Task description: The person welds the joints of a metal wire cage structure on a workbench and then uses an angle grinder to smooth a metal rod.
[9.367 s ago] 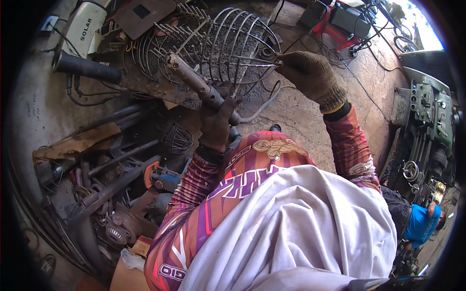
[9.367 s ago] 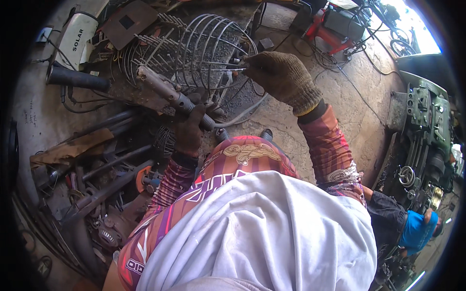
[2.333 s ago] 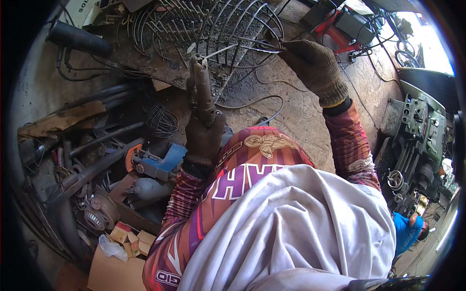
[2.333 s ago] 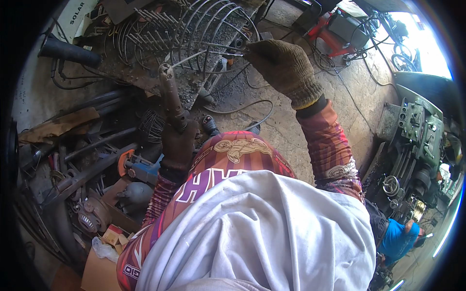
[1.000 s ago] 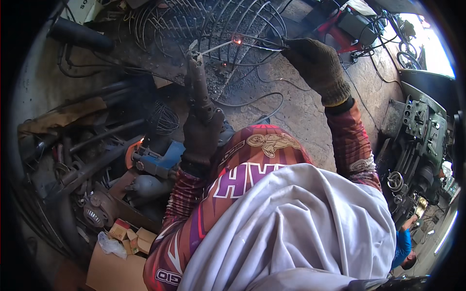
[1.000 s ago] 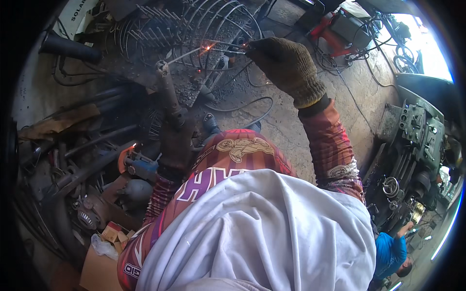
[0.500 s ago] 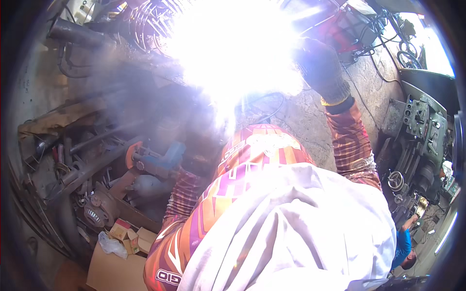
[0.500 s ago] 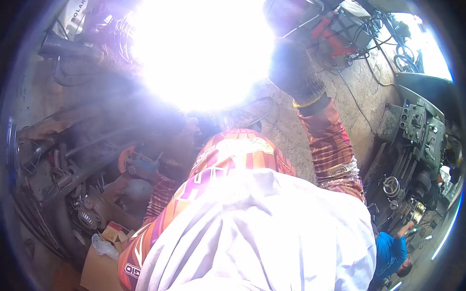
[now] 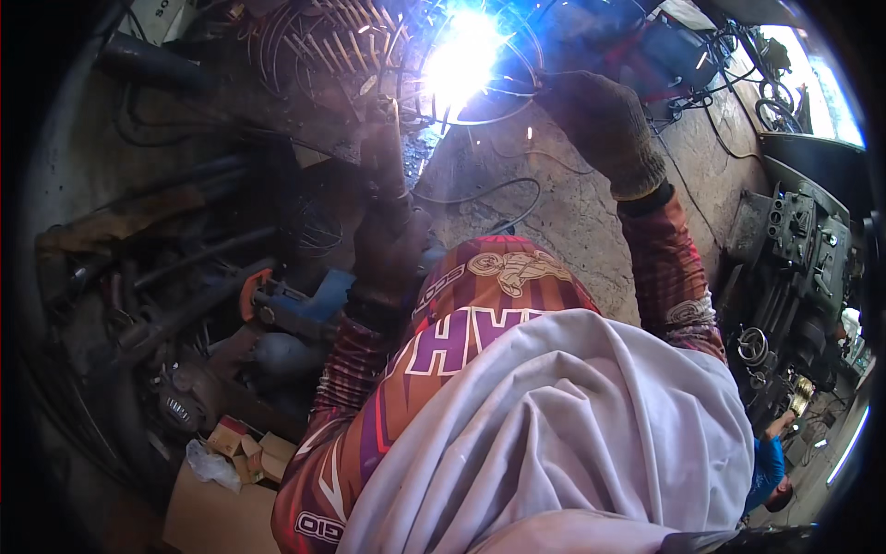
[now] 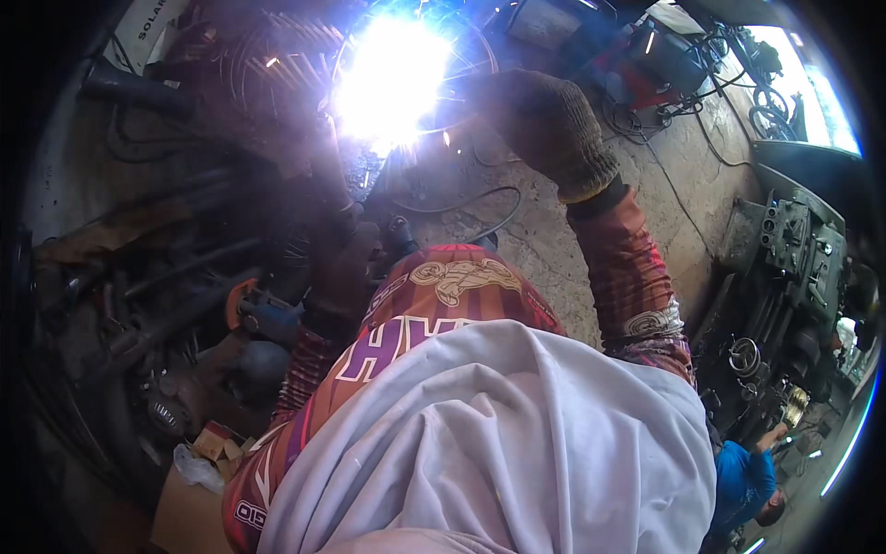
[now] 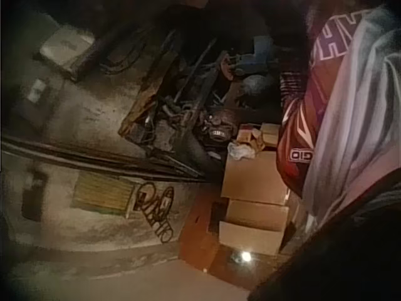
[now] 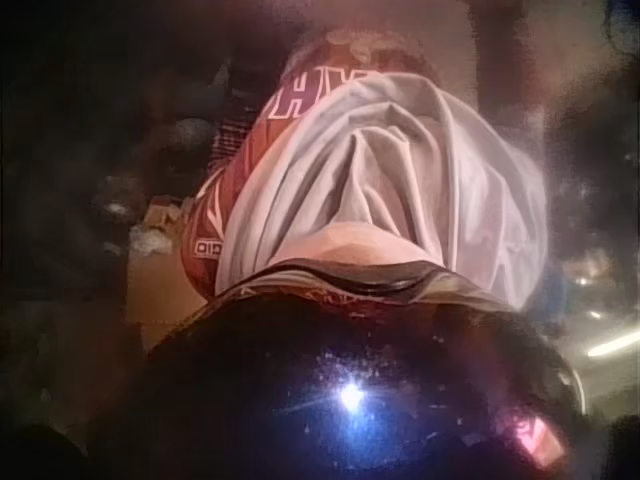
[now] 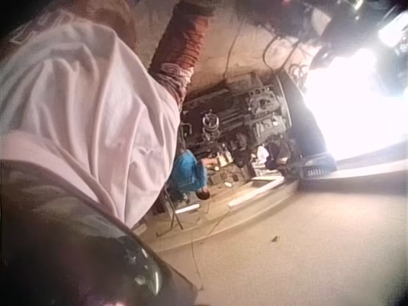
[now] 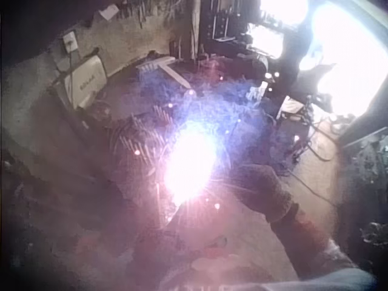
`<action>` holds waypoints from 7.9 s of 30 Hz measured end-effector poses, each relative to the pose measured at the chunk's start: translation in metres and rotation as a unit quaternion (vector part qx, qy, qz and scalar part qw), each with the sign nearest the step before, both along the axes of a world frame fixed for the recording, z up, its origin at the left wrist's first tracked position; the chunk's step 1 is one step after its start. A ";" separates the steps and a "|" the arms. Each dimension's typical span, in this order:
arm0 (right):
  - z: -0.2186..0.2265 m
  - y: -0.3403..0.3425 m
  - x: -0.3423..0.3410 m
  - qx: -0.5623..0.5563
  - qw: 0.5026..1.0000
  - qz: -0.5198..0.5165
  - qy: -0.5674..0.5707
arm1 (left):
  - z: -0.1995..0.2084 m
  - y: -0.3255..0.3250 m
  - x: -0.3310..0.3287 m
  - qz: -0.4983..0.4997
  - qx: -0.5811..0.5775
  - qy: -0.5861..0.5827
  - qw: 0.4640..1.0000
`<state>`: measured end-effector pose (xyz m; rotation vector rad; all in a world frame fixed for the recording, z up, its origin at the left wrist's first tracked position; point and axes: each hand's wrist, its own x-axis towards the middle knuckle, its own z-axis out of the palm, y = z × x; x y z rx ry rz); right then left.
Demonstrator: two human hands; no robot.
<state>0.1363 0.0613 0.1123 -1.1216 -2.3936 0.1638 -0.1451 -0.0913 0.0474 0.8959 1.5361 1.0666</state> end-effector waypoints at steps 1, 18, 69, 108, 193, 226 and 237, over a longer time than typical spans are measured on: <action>0.001 0.000 0.000 0.019 1.000 0.003 -0.014 | -0.001 0.001 -0.002 -0.011 0.015 0.027 0.999; 0.012 -0.003 -0.005 -0.012 0.998 -0.001 0.055 | -0.004 -0.003 -0.013 -0.012 -0.025 -0.011 1.000; 0.003 -0.002 -0.009 0.035 0.996 0.046 0.061 | -0.015 -0.010 -0.021 -0.068 0.118 0.228 0.964; -0.006 -0.005 0.004 0.046 0.999 0.012 -0.017 | -0.014 -0.009 -0.016 -0.089 0.298 0.415 0.855; 0.017 -0.060 -0.042 0.005 0.991 -0.019 -0.135 | 0.010 -0.019 -0.018 0.042 0.046 -0.104 0.993; 0.008 -0.038 -0.022 -0.018 0.996 -0.083 0.038 | 0.007 -0.006 -0.019 -0.096 0.025 0.083 0.992; 0.000 -0.030 -0.015 0.003 0.996 -0.064 0.055 | 0.005 -0.005 -0.012 -0.081 0.052 0.141 0.985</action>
